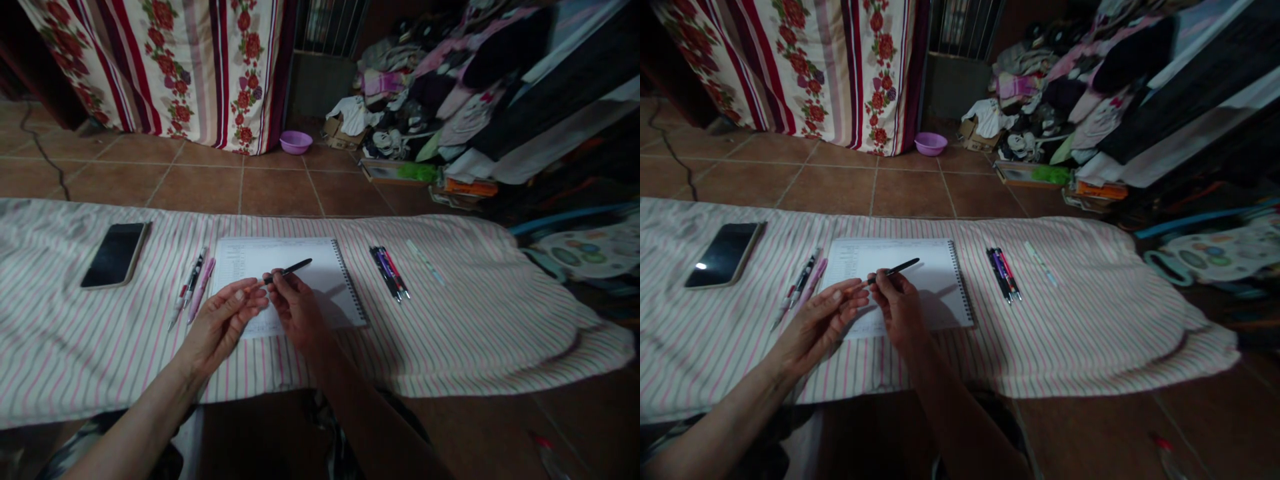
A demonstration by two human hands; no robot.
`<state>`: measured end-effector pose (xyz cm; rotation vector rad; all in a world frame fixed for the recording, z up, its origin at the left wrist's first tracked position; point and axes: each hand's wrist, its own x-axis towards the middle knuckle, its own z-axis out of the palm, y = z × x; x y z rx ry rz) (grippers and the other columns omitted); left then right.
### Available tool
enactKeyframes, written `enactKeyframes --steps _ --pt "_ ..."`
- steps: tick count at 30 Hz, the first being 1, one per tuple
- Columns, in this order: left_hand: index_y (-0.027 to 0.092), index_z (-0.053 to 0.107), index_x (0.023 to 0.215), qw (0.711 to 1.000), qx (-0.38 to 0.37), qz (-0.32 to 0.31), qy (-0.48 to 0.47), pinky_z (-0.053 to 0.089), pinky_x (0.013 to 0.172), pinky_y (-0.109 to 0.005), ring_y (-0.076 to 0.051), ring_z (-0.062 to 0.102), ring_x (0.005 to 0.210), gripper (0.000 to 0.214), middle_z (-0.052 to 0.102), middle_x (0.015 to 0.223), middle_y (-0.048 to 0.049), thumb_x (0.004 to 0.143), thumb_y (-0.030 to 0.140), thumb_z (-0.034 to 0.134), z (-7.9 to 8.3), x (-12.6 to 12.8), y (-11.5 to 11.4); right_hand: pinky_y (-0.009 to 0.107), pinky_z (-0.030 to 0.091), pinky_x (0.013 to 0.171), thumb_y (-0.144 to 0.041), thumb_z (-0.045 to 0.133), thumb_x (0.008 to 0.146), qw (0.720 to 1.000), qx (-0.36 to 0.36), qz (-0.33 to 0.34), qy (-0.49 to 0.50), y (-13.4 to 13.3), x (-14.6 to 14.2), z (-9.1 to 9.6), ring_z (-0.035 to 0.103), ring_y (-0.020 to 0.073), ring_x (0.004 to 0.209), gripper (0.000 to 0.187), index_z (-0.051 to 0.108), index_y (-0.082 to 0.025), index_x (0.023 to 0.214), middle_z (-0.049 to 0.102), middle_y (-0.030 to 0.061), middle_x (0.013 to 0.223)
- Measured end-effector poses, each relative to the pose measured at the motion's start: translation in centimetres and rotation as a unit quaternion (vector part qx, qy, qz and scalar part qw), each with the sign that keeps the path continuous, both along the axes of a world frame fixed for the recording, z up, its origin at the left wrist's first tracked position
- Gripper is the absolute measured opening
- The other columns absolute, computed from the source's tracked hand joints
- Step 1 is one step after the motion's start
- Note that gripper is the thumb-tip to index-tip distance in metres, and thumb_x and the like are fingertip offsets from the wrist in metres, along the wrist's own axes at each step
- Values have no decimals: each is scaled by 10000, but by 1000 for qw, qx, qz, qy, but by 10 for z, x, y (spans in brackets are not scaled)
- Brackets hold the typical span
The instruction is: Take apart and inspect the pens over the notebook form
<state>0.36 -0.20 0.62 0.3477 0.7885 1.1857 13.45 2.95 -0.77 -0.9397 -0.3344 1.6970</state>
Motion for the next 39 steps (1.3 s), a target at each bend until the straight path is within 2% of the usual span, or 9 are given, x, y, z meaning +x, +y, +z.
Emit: enactKeyframes --steps 5,14,23,31,34,39 --pt "46 670 937 1000 -3 9 16 572 645 -186 -178 700 743 179 722 884 -138 797 37 560 5 -1 0 111 483 562 -238 796 570 1000 -2 -2 1 -2 -4 -1 584 34 578 184 675 -175 694 695 -19 714" --pt "14 642 1047 998 30 -33 -36 568 751 -253 -253 665 940 272 674 1059 -207 860 137 487 2 -10 -2 103 505 543 -194 755 645 999 -6 6 45 -2 -1 4 607 39 566 111 679 -158 718 703 -9 727" --pt "19 622 1054 997 26 -49 -46 553 749 -180 -217 662 954 244 685 1038 -184 853 105 514 7 -9 -5 83 504 560 -217 774 635 999 -3 8 53 -3 0 3 602 26 558 156 676 -147 734 706 -9 725" --pt "31 645 1012 999 12 -27 -28 564 708 -167 -218 674 919 211 684 1045 -179 825 78 558 8 -8 -6 103 512 567 -202 762 644 998 6 -16 61 -5 -4 0 610 43 570 126 675 -154 720 700 -7 713" --pt "31 658 997 1000 -4 -6 -2 552 769 -178 -223 666 941 209 678 1062 -181 803 68 586 9 -6 -6 117 520 580 -209 749 657 998 8 -22 57 -7 -5 1 610 49 572 106 674 -161 715 694 -9 711" --pt "43 680 958 999 -14 13 25 464 964 -284 -278 587 1083 208 666 1096 -179 758 92 654 10 -2 -6 122 516 581 -228 750 658 999 18 -21 44 -7 -6 1 595 47 575 117 665 -170 714 684 -18 715"
